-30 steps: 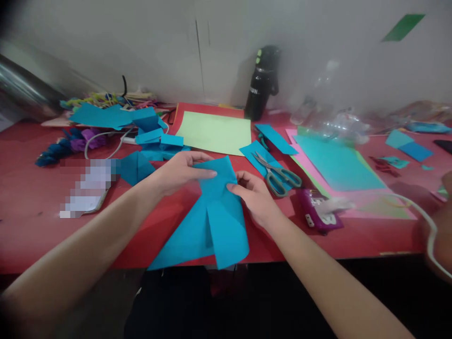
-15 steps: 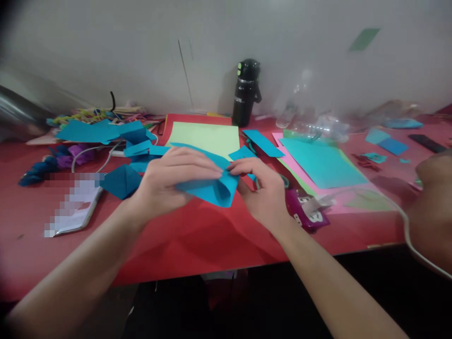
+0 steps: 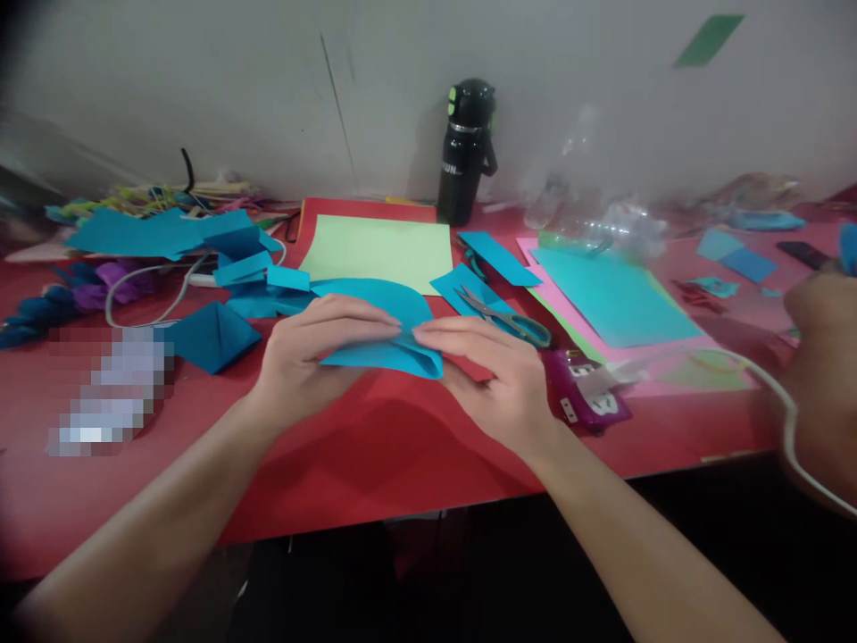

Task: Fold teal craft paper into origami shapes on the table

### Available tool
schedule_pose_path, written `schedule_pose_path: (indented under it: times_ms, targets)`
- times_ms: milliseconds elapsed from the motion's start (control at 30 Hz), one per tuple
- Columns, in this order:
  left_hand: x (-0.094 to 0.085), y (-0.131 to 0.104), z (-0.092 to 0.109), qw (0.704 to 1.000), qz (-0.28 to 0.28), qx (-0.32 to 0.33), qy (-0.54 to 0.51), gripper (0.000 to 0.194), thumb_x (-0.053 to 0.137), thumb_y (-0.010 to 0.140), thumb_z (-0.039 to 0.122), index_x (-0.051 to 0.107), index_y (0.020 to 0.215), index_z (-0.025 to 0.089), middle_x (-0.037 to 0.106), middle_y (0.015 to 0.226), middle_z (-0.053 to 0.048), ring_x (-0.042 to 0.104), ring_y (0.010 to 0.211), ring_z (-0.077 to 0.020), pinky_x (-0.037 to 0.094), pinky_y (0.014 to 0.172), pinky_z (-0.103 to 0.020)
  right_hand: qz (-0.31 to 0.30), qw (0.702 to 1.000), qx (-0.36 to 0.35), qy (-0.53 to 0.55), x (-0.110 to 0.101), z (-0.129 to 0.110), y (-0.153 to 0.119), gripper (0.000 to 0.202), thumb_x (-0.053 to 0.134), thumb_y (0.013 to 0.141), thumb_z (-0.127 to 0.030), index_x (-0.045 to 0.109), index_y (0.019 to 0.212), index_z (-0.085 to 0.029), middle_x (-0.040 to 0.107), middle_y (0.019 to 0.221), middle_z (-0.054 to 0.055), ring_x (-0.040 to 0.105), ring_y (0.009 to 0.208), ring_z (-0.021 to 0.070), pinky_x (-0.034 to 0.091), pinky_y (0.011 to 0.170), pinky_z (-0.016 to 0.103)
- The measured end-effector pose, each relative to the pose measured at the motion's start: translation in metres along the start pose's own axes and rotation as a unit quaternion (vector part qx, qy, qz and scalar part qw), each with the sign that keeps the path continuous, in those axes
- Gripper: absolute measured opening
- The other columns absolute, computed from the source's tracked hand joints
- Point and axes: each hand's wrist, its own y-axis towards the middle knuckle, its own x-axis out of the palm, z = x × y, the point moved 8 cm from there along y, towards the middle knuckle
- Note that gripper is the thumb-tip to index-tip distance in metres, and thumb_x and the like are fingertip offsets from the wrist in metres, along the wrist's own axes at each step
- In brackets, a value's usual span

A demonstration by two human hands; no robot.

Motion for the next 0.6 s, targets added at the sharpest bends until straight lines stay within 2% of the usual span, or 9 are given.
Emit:
schedule_pose_path:
  times_ms: [100, 200, 333, 500, 600]
  targets:
    - [-0.003, 0.000, -0.003, 1.000, 0.010, -0.009, 0.005, 0.016, 0.068, 0.089, 0.018, 0.076, 0.101, 0.025, 0.078, 0.102, -0.005, 0.072, 0.096, -0.0223, 0.055, 0.084, -0.037, -0.003, 1.000, 0.020, 0.010, -0.002, 0.004, -0.002, 0.042, 0.066, 0.087, -0.006, 0.073, 0.119, -0.033, 0.077, 0.113, 0.000, 0.070, 0.111, 0.0231, 0.058, 0.097, 0.042]
    - [-0.002, -0.001, -0.003, 1.000, -0.004, -0.017, 0.013, 0.017, 0.067, 0.090, 0.020, 0.076, 0.102, 0.028, 0.078, 0.104, -0.005, 0.071, 0.098, -0.0237, 0.054, 0.085, -0.039, -0.009, 0.999, 0.035, 0.022, -0.005, 0.006, -0.003, 0.043, 0.066, 0.089, -0.010, 0.071, 0.123, -0.035, 0.075, 0.118, 0.000, 0.069, 0.114, 0.0239, 0.057, 0.099, 0.044]
    - [-0.003, -0.002, -0.004, 0.999, -0.002, -0.024, 0.026, 0.017, 0.064, 0.092, 0.022, 0.075, 0.101, 0.031, 0.079, 0.102, -0.003, 0.072, 0.097, -0.0233, 0.053, 0.084, -0.040, -0.018, 0.999, 0.030, 0.010, -0.006, 0.000, -0.003, 0.043, 0.066, 0.090, -0.012, 0.069, 0.126, -0.035, 0.073, 0.123, 0.002, 0.068, 0.113, 0.0247, 0.060, 0.093, 0.043]
    - [0.000, -0.002, -0.006, 0.999, -0.016, -0.032, 0.020, 0.017, 0.066, 0.091, 0.020, 0.075, 0.102, 0.029, 0.078, 0.103, -0.003, 0.071, 0.097, -0.0225, 0.053, 0.084, -0.039, 0.036, 0.998, 0.032, 0.031, -0.012, -0.006, -0.001, 0.039, 0.071, 0.085, -0.008, 0.076, 0.113, -0.035, 0.075, 0.109, 0.001, 0.071, 0.098, 0.0216, 0.061, 0.086, 0.039]
    - [0.001, -0.001, -0.003, 0.999, -0.017, -0.046, -0.002, 0.017, 0.069, 0.089, 0.018, 0.075, 0.102, 0.028, 0.078, 0.104, -0.003, 0.071, 0.098, -0.0226, 0.053, 0.085, -0.038, 0.045, 0.997, 0.040, 0.054, -0.012, -0.005, 0.000, 0.034, 0.072, 0.084, -0.008, 0.078, 0.106, -0.034, 0.076, 0.102, 0.001, 0.071, 0.095, 0.0213, 0.059, 0.083, 0.040]
